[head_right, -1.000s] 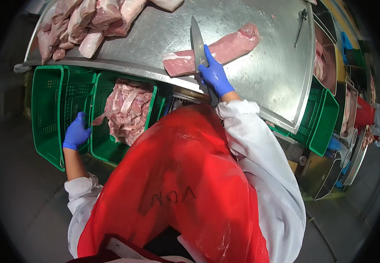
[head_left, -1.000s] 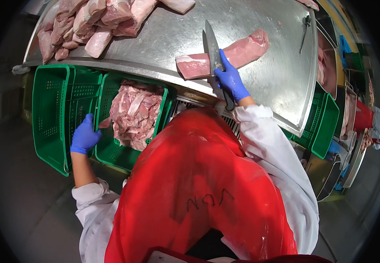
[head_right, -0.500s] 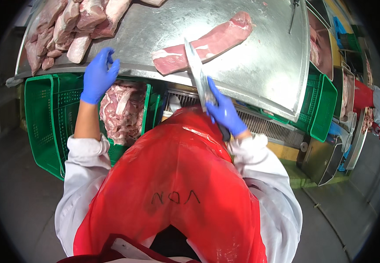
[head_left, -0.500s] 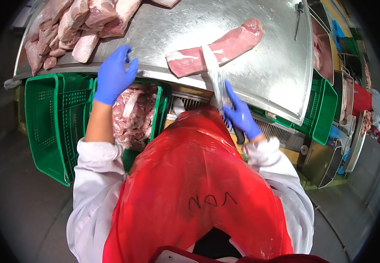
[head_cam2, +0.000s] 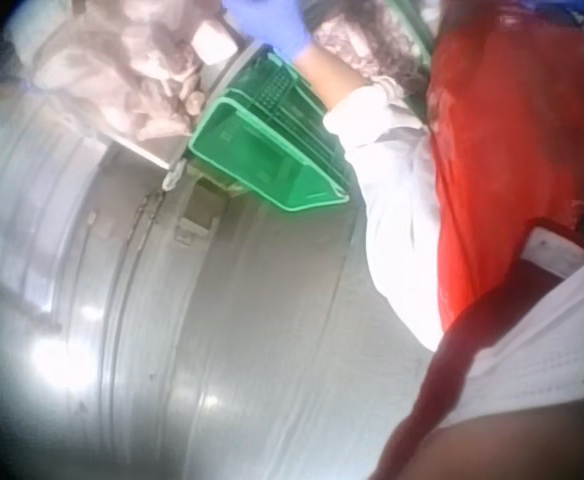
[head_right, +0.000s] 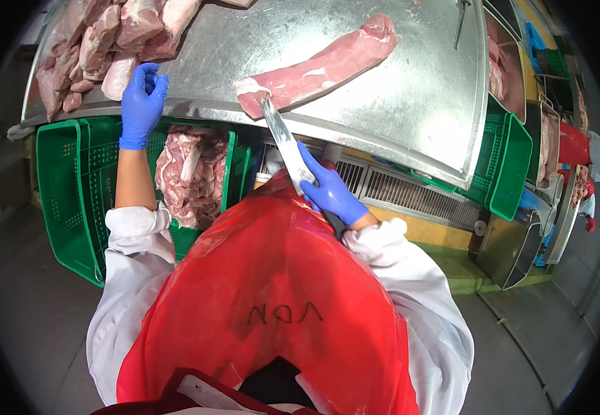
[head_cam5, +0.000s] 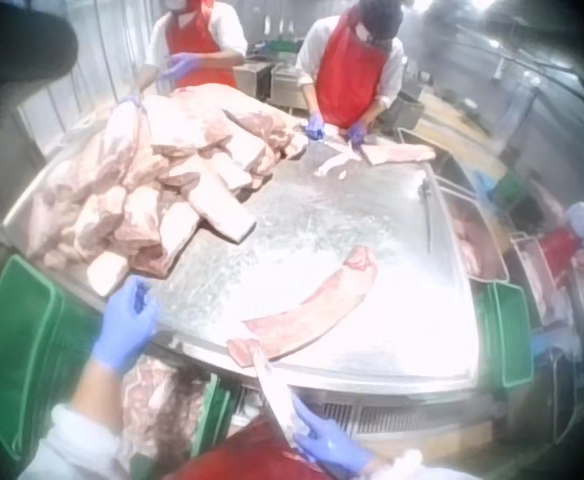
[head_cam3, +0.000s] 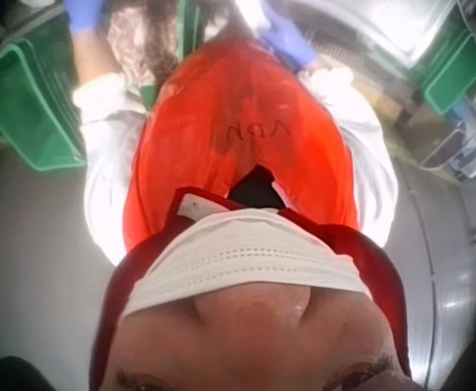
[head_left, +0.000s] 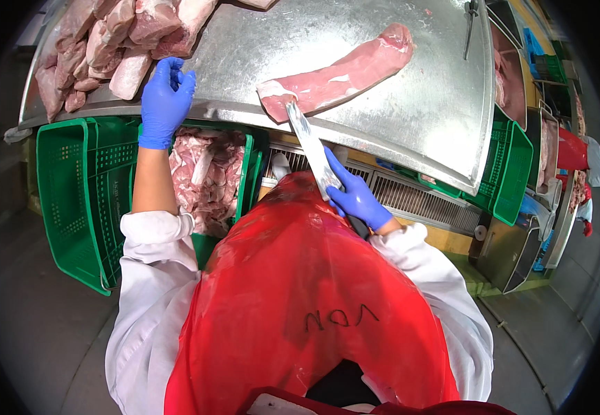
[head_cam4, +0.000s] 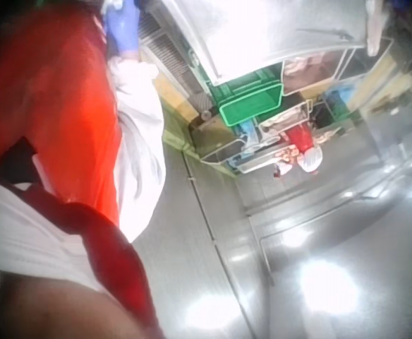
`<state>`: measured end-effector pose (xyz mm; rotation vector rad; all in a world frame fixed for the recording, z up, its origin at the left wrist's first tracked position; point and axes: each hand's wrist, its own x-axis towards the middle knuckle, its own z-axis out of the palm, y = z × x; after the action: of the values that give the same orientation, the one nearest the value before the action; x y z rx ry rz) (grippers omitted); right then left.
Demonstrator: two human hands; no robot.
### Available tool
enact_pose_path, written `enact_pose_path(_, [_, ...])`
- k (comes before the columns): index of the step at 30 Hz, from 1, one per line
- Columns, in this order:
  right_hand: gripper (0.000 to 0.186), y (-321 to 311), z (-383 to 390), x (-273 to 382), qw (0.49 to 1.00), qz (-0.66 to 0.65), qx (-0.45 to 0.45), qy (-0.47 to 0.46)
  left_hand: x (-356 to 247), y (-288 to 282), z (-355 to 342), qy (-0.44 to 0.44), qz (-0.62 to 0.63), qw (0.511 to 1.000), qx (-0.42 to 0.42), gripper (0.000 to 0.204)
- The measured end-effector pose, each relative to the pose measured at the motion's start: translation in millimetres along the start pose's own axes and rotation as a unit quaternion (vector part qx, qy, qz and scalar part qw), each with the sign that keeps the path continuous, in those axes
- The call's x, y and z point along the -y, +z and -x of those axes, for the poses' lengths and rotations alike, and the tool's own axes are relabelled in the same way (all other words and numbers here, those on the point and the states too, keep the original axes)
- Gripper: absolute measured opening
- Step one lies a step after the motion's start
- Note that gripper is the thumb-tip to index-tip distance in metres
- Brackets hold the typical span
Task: The person uses a knife to trim fat and connective tissue from large slabs of raw meat on a stainless steel table. Trimmed pieces are placed into green crates while the cleaned meat is set aside on the table.
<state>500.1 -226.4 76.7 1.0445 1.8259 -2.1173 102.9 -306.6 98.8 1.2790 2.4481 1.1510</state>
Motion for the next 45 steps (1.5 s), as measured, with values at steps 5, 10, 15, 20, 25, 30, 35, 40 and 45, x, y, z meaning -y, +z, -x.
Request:
enact_pose_path(5, [0.080,-41.0,28.3,-14.6,0.996,-0.036,-0.076,-0.018,-14.6,67.0,3.5,0.042,-0.062,0.997,0.037,0.035])
enact_pose_path(10, [0.081,-65.7,-23.2,6.2,0.973,-0.053,-0.217,-0.050,-33.9,165.1,18.4,0.076,-0.144,0.974,0.160,0.032])
enact_pose_path(15, [0.081,-29.9,-102.5,36.4,0.966,-0.143,-0.201,-0.074,-11.7,150.9,1.7,-0.049,0.049,0.981,0.183,0.018])
enact_pose_path(20, [0.077,-3.3,-172.9,46.4,0.982,0.087,-0.157,-0.063,-7.8,149.2,8.3,-0.042,0.075,0.979,0.183,0.017])
enact_pose_path(25, [0.068,25.1,-76.8,65.8,0.976,0.209,-0.056,-0.029,12.6,125.9,10.3,-0.114,0.128,0.974,0.150,0.016])
enact_pose_path(30, [0.068,24.6,-143.9,83.9,0.970,0.209,-0.123,-0.025,-9.9,116.6,30.9,-0.071,0.223,0.959,0.163,0.014])
enact_pose_path(35, [0.069,39.0,-96.8,57.3,0.952,0.269,-0.065,-0.131,5.9,93.0,34.6,-0.197,0.435,0.874,0.089,0.010])
enact_pose_path(40, [0.076,38.0,-124.3,95.9,0.982,0.185,0.001,-0.044,-24.0,45.2,55.7,-0.152,0.572,0.806,0.029,0.012])
enact_pose_path(45, [0.071,-10.8,-117.1,69.3,0.975,0.113,0.013,-0.190,67.6,-26.7,109.6,-0.207,0.167,0.943,0.199,0.019])
